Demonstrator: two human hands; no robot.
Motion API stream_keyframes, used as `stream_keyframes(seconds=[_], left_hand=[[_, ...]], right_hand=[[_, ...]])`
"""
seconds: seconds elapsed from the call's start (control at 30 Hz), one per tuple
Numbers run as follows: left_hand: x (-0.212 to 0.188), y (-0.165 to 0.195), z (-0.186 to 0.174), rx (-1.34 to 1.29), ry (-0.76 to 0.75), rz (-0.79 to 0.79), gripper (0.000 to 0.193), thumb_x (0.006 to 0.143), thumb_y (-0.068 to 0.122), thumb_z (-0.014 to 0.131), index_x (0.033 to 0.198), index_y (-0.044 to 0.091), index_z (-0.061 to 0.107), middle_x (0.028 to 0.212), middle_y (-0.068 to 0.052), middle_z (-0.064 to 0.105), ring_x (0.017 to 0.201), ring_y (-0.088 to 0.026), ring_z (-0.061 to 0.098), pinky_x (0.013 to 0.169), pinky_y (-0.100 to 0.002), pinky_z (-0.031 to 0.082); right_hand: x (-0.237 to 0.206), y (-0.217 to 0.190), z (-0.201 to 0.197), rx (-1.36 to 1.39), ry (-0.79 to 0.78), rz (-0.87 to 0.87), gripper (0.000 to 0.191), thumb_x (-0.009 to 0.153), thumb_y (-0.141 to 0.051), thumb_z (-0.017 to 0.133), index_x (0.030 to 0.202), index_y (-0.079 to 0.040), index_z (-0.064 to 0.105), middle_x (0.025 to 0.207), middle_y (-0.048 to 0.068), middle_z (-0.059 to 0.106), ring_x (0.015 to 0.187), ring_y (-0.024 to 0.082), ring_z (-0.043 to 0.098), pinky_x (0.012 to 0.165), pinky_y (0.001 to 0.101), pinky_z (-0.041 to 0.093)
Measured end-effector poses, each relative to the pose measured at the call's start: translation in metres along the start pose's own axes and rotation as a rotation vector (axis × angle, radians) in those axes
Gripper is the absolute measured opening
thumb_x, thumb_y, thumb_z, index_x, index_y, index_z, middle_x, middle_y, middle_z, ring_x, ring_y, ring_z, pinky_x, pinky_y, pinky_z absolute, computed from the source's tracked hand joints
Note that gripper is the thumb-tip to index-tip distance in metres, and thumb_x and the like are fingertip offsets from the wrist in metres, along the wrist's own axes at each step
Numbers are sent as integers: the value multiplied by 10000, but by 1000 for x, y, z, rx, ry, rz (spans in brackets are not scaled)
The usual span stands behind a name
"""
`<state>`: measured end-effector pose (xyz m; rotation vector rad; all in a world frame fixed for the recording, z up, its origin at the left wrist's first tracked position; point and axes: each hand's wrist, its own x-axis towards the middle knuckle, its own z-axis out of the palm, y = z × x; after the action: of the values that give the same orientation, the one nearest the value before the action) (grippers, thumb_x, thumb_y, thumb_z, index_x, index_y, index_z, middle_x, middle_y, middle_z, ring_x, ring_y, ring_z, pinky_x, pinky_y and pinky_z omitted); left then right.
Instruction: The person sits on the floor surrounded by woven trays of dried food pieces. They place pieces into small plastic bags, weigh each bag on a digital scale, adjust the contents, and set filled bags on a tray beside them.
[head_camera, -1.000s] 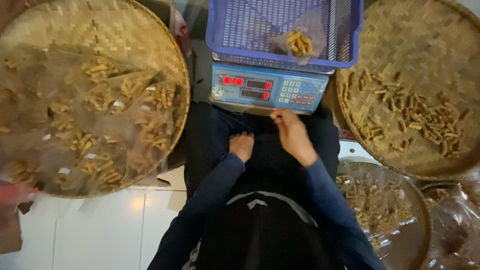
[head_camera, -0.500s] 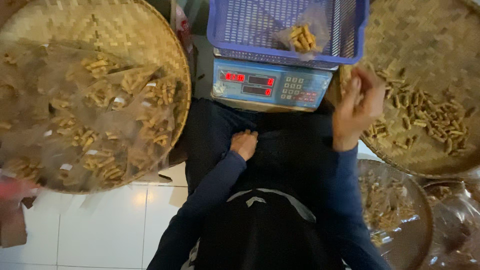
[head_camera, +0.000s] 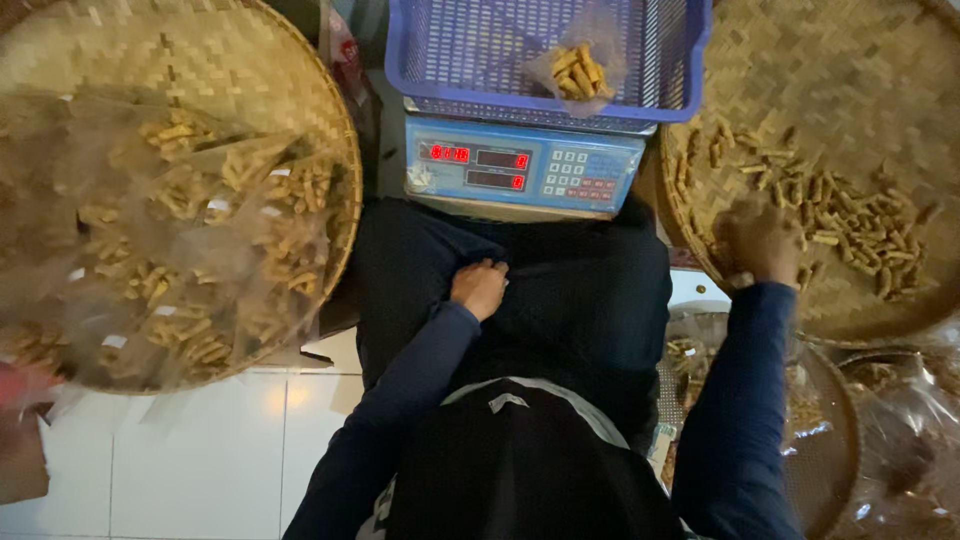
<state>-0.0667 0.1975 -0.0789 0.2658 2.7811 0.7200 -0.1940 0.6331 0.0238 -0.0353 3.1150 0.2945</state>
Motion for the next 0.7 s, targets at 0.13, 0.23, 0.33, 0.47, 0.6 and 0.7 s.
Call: stream_keyframes(seconds=[0.13, 0.23, 0.33, 0.47, 0.6, 0.7], left_hand=[[-1, 5, -2, -18, -75, -43, 243, 960, 224, 605, 1127, 73, 696, 1084, -200, 689, 949, -392, 680, 806, -521, 544], [-1, 5, -6, 3, -111, -54, 247, 992, 243, 595, 1131, 59, 684, 1093, -206, 685, 953, -391, 682, 825, -514, 551], [-2, 2, -6, -9, -91, -47, 241, 990, 250, 601, 1117, 65, 688, 1084, -206, 686, 956, -397, 678, 831, -526, 546], [-2, -4, -5, -33, -56, -20, 232, 965, 236, 617, 1103, 66, 692, 1067, -206, 685, 941, -401, 676, 824, -537, 539], [-4, 2, -12, -40, 8, -14, 224, 942, 245, 633, 1086, 88, 702, 1058, -177, 695, 958, -388, 683, 845, -534, 541], [-10, 19, -43, -61, -29, -33, 208, 960, 249, 631, 1108, 125, 707, 1075, -160, 689, 963, -390, 676, 818, -519, 541]], right_hand=[[5, -22, 4, 439, -8, 107, 438, 984, -393, 675, 1353, -158, 670, 1359, 243, 591, 1204, 495, 537, 929, 612, 465], [3, -31, 3, 625, -1, 48, 314, 1049, -318, 606, 1279, -141, 726, 1262, 215, 688, 1151, 417, 644, 953, 530, 518], [-3, -28, -2, 558, 58, -150, 287, 1050, -287, 605, 1216, -98, 744, 1182, 218, 716, 1087, 415, 672, 921, 507, 532], [-15, -28, -15, 524, -23, -124, 324, 1036, -346, 657, 1166, -59, 734, 1083, 237, 719, 990, 418, 699, 837, 511, 550], [-21, -37, -24, 572, -75, -4, 351, 1011, -356, 698, 1087, -13, 698, 970, 250, 723, 875, 415, 708, 745, 509, 547], [-20, -41, -18, 555, 39, -47, 298, 1044, -297, 713, 1095, -7, 669, 980, 251, 724, 880, 439, 684, 712, 526, 518]])
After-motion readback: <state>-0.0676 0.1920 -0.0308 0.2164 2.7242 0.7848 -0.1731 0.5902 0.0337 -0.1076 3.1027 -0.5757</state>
